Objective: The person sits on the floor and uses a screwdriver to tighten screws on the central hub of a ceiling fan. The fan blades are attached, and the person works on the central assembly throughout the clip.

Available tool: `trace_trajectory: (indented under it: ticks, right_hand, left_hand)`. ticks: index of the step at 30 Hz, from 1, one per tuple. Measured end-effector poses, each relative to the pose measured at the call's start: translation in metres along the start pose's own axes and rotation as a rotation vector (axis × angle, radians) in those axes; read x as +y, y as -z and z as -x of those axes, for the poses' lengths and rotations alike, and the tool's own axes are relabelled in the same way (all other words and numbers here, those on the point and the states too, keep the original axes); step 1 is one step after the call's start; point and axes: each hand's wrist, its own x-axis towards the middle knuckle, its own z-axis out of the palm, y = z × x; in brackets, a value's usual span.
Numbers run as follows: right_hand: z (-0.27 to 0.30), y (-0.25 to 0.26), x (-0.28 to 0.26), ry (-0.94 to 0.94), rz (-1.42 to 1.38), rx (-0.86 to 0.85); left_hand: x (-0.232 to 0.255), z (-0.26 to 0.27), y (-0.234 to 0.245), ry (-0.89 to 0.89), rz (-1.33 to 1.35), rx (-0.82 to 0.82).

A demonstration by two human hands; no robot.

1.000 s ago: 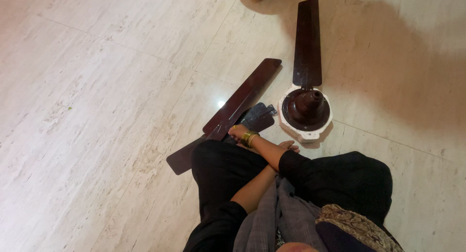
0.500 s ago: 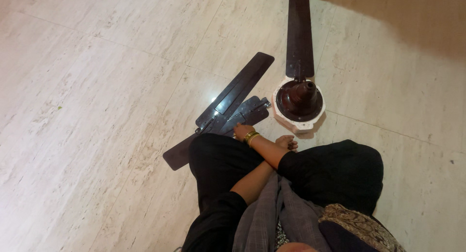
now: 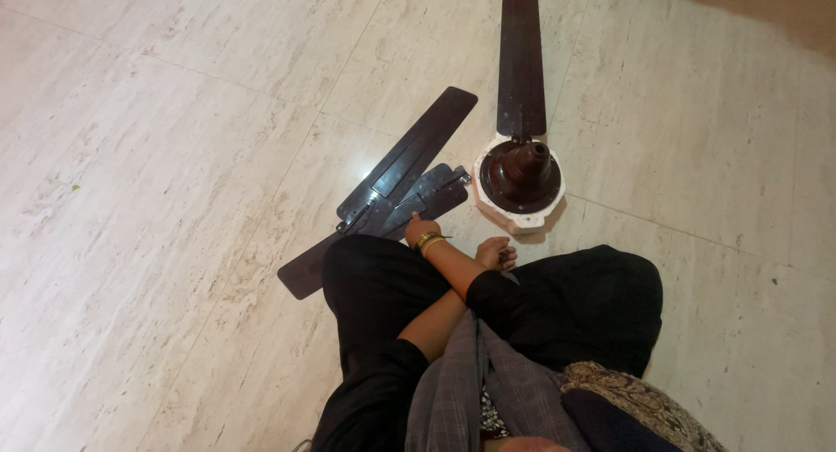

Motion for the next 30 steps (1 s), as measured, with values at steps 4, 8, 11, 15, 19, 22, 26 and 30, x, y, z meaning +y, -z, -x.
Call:
trace_trajectory:
  ticks: [4, 8, 11, 15, 19, 22, 26, 30]
  right_hand:
    - [0.002, -0.002, -0.001, -0.041, -0.064, 0.097]
    - [0.000, -0.001, 0.007, -0.132, -0.186, 0.184]
    - [-0.003, 0.001, 0.017, -0.124, -0.112, 0.230]
    - [-0.014, 0.005, 0.026, -0.118, -0.037, 0.156]
    - [-0.022, 0.009, 0.042, -0.132, -0.063, 0.156]
    - [-0.032, 0.024, 0.058, -0.162, -0.075, 0.137]
    - [-0.045, 0.033, 0.083, -0.173, -0.041, 0.119]
    - [-0.065, 0.056, 0.113, -0.142, -0.018, 0.195]
  left_hand:
    - [-0.001, 0.000, 0.006, -0.006, -0.005, -0.025]
    - [-0.002, -0.002, 0.007, 0.005, -0.009, -0.013]
    - [-0.002, -0.004, 0.007, 0.022, -0.004, 0.002]
    - [-0.001, -0.008, 0.010, 0.003, -0.008, -0.016]
    - [-0.004, -0.009, 0.017, 0.011, 0.015, -0.026]
    - [0.001, -0.015, 0.016, -0.056, 0.033, -0.117]
    - [-0.008, -0.011, 0.020, -0.065, 0.062, -0.264]
    - [-0.006, -0.011, 0.017, -0.058, 0.063, -0.325]
